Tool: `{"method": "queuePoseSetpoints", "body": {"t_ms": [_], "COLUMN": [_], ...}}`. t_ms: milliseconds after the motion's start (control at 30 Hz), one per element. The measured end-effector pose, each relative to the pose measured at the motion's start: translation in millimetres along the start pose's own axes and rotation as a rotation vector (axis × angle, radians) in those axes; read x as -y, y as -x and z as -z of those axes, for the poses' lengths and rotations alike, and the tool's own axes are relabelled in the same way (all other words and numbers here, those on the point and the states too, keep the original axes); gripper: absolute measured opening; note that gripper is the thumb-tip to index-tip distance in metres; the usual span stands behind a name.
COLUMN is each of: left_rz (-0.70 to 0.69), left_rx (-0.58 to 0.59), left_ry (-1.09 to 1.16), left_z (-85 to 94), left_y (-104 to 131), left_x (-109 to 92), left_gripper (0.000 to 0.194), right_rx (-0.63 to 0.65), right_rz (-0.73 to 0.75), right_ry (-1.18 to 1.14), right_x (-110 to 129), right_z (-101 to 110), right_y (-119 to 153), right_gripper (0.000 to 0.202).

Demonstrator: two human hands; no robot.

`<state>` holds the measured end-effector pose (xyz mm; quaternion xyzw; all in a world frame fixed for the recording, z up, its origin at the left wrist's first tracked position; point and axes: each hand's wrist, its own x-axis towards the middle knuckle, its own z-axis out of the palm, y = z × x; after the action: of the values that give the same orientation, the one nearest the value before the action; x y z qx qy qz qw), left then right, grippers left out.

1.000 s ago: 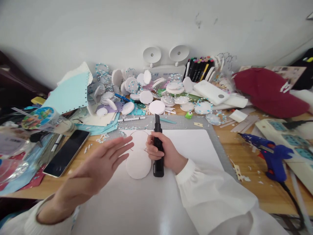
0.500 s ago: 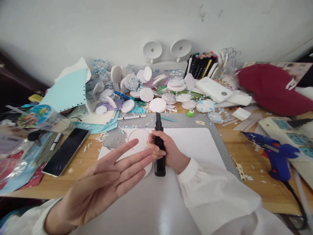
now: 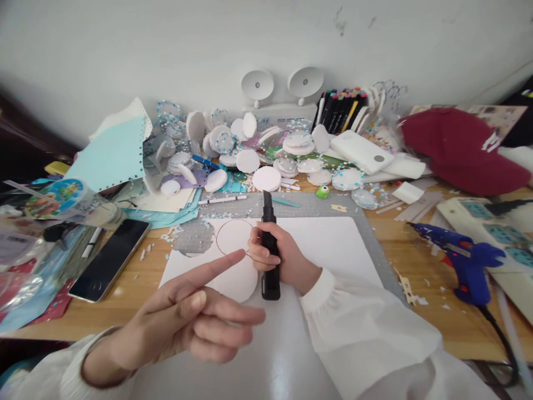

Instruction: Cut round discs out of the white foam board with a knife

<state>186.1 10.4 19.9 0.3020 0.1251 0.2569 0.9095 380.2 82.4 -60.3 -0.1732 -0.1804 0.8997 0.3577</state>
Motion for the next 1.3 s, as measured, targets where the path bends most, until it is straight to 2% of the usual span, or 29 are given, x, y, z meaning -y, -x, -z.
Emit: {"method": "queuePoseSetpoints", "body": {"t_ms": [133, 300, 367, 533, 667, 833, 967, 1033, 1133, 1200, 1233, 1300], "left_rz": [-0.026, -0.248, -0.293, -0.215, -0.176, -0.061, -0.185, -0.278, -0.320, -0.286, -0.256, -0.203], "left_rx": [-0.023, -0.049, -0.055, -0.071, -0.017, -0.035, -0.039, -0.045, -0.102, -0.154, -0.186, -0.221], "left_ry": [-0.049, -0.091, -0.118, -0.092, -0.067, -0.063, -0.049, 0.019, 0.230, 0.362, 0.408, 0.459], "left_z": [2.5, 11.8, 16.6, 21.5, 18.2, 12.5, 13.7, 14.0, 10.3, 6.4, 4.6, 1.9], "left_y": [2.8, 1.8, 1.4, 1.0, -1.1, -1.0, -5.3, -7.6, -8.1, -6.7, -5.8, -4.1], "left_x": [-0.3, 5.8, 7.0, 9.2, 10.0, 4.8, 4.6, 4.1, -2.0, -8.8, -12.1, -17.2], "left_gripper": [0.055, 0.060, 0.063, 0.064, 0.058, 0.058, 0.061, 0.071, 0.088, 0.090, 0.089, 0.089], "right_rx": [0.007, 0.017, 0.025, 0.029, 0.013, -0.004, -0.023, -0.037, -0.069, -0.131, -0.193, -0.423], "right_rz": [-0.004, -0.004, -0.007, -0.006, 0.003, 0.011, 0.012, 0.020, 0.041, 0.064, 0.086, 0.172], "right_ry": [-0.007, -0.001, 0.003, 0.013, 0.016, 0.021, 0.040, 0.054, 0.075, 0.127, 0.204, 0.588], "right_x": [0.2, 1.5, 2.1, 2.2, 1.1, 0.3, -0.6, -0.6, 3.1, 9.1, 12.9, 20.2], "right_z": [0.9, 0.1, -0.3, 0.4, 1.6, 0.7, 1.4, 1.2, -5.4, -15.0, -20.5, -30.1], "right_y": [0.6, 1.3, 1.2, 0.7, 0.7, 1.4, 1.7, 1.4, 2.8, 7.3, 11.2, 21.9], "right_gripper": [0.029, 0.028, 0.029, 0.029, 0.030, 0.031, 0.030, 0.029, 0.025, 0.025, 0.026, 0.028]}}
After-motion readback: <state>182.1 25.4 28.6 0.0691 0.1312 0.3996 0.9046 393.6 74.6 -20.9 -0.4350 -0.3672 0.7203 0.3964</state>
